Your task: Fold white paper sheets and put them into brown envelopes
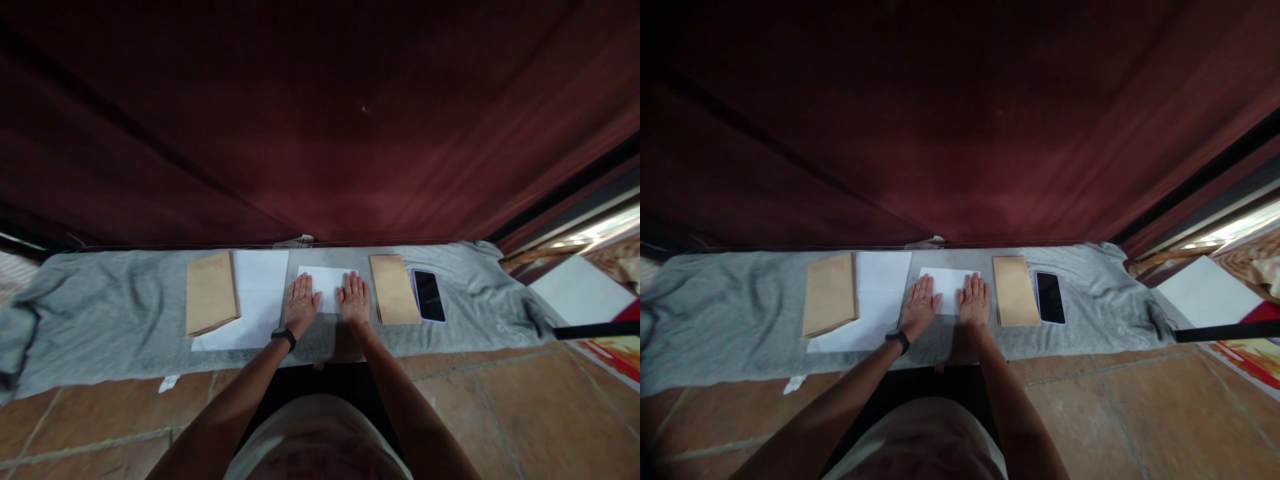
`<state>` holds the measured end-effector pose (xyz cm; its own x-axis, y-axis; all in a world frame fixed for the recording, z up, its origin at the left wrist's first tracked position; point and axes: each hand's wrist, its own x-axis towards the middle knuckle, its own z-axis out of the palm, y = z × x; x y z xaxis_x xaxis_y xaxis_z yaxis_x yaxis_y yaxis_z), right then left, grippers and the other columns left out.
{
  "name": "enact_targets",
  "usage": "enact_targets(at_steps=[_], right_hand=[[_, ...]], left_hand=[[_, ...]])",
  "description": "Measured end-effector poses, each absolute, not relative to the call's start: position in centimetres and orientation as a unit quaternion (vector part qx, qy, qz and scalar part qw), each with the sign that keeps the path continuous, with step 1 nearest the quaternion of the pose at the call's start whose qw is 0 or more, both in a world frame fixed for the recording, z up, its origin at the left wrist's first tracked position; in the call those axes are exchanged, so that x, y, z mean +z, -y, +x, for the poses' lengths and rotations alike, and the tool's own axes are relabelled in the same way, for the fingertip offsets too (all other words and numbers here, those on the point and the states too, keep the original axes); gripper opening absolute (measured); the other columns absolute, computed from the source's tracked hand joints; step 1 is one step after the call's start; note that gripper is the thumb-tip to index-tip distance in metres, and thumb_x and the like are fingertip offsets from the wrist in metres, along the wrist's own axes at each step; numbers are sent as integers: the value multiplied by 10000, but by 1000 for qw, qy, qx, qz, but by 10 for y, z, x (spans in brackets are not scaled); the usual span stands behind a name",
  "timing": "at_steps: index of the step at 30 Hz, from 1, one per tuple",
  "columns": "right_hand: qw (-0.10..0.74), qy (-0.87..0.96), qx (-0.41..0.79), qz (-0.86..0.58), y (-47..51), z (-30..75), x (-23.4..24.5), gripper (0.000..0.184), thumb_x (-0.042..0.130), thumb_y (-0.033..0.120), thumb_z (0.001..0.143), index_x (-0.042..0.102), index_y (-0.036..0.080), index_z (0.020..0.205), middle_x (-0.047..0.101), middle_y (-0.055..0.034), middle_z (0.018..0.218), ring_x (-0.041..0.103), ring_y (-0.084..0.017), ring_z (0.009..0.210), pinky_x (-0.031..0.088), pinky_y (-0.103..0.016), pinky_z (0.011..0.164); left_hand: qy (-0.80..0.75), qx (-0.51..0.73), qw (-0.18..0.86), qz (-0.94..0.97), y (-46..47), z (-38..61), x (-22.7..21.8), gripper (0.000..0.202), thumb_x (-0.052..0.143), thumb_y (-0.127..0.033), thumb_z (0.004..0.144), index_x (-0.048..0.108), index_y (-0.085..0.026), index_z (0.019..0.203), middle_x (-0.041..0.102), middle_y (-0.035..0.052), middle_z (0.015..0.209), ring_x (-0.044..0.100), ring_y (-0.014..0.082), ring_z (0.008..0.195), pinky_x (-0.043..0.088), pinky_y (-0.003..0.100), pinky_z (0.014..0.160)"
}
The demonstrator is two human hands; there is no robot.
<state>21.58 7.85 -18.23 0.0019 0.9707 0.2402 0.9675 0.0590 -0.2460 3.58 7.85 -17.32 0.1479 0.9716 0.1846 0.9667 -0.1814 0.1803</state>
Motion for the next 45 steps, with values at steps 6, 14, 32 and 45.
enact_targets(at_steps=[6, 14, 32, 45], right_hand=[[194, 700, 14, -687, -84, 199, -175, 562, 310, 346, 1044, 380, 73, 1532, 395, -224, 1565, 366, -333, 1450, 258, -558, 1168], [177, 776, 38, -604, -79, 170, -180, 522, 334, 313, 1047, 386, 138, 1535, 365, -168, 1598, 315, -272, 1481, 232, -504, 1194], [76, 733, 76, -672, -121, 233, -155, 512, 378, 289, 1022, 452, 89, 1487, 427, -178, 1559, 367, -291, 1430, 247, -454, 1179], [80, 684, 261, -677, -176, 246, -108, 400, 685, 125, 740, 713, 194, 1133, 712, -90, 1183, 617, -238, 1122, 441, -325, 1017]], left_hand=[[-645, 121, 19, 754, -68, 31, -169, 630, 296, -408, 1021, 336, -53, 1539, 335, 167, 1611, 255, 267, 1521, 199, 456, 1243], [-645, 118, 38, 754, -67, 31, -168, 621, 295, -368, 1014, 324, -43, 1541, 319, 165, 1620, 219, 255, 1533, 166, 458, 1252], [-661, 142, 36, 736, -62, 27, -167, 629, 390, -405, 999, 367, -65, 1527, 296, 183, 1625, 245, 308, 1521, 215, 476, 1237], [-631, 285, 92, 715, -66, 21, -170, 549, 340, -408, 1032, 430, -102, 1479, 445, 190, 1543, 350, 303, 1475, 276, 515, 1214]])
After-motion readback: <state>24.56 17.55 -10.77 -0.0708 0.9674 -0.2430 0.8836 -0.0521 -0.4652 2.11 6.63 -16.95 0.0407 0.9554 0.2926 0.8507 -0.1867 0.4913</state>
